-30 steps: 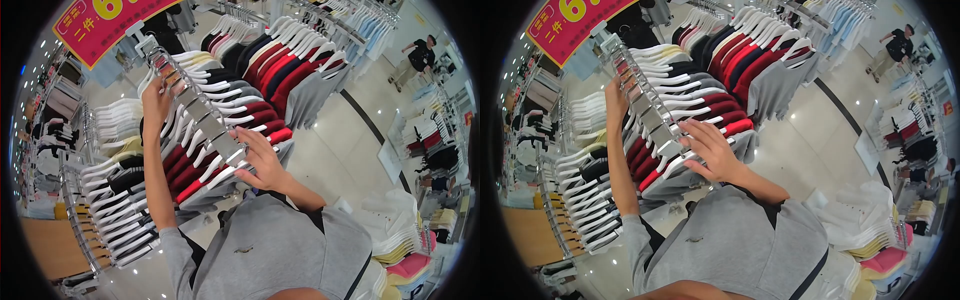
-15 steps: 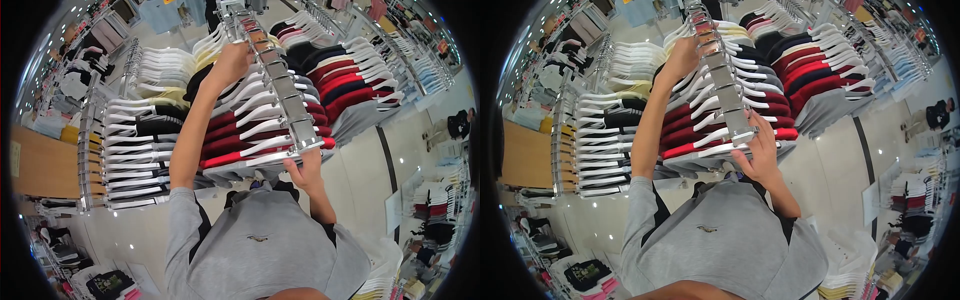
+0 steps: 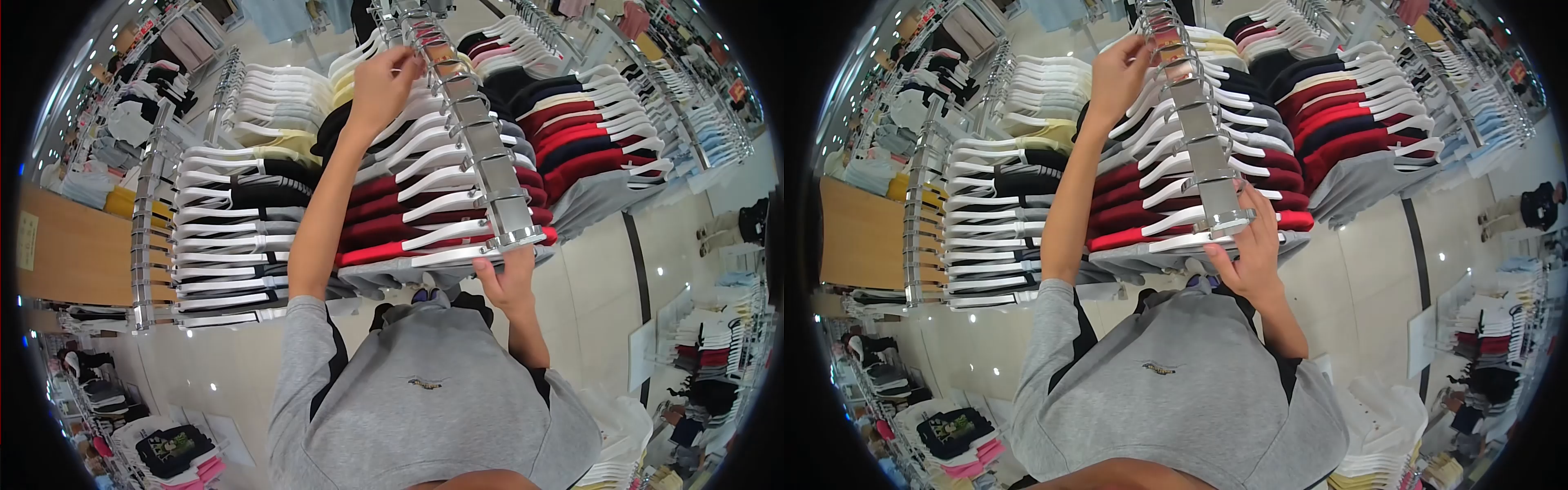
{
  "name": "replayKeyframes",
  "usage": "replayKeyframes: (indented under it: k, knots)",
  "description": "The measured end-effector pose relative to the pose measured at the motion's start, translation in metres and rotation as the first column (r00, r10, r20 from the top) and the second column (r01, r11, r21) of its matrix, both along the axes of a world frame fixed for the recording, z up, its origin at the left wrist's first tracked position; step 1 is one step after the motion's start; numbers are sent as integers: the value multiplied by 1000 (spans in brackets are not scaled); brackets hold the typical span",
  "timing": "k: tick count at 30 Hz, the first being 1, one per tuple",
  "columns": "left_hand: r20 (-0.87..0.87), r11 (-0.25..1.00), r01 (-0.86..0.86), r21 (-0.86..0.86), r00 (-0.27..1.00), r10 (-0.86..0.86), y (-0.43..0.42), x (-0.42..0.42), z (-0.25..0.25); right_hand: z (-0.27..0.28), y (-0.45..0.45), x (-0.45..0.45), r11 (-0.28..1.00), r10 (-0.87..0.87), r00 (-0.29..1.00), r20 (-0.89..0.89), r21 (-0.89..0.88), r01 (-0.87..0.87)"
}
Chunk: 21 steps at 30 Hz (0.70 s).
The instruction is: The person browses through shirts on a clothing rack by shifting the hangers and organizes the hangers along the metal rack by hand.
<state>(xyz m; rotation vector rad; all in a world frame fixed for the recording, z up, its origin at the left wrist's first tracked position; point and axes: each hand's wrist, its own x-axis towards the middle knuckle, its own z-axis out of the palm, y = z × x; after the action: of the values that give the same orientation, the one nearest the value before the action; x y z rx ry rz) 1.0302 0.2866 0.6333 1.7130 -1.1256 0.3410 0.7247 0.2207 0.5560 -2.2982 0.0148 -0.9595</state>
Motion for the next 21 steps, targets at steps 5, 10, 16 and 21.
replayKeyframes:
  k: [5, 10, 16, 21]
  knots:
    - [-275, 931, 107, -348, 938, -211, 2, -16, 19, -5, -2, 1, 1000, 7, 1000, 21, -22, -6]
    - [-265, 944, 71, -323, 950, -163, 5, -25, 23, -8, -3, 2, 1000, 14, 999, 30, -5, -14]
    - [-192, 977, 12, -215, 980, -54, 11, -30, 23, -9, -3, 1, 1000, 18, 999, 28, 9, -19]
    - [212, 967, -85, -239, 967, 138, 3, -13, 36, -10, -4, 0, 1000, 12, 1000, 22, -6, -11]
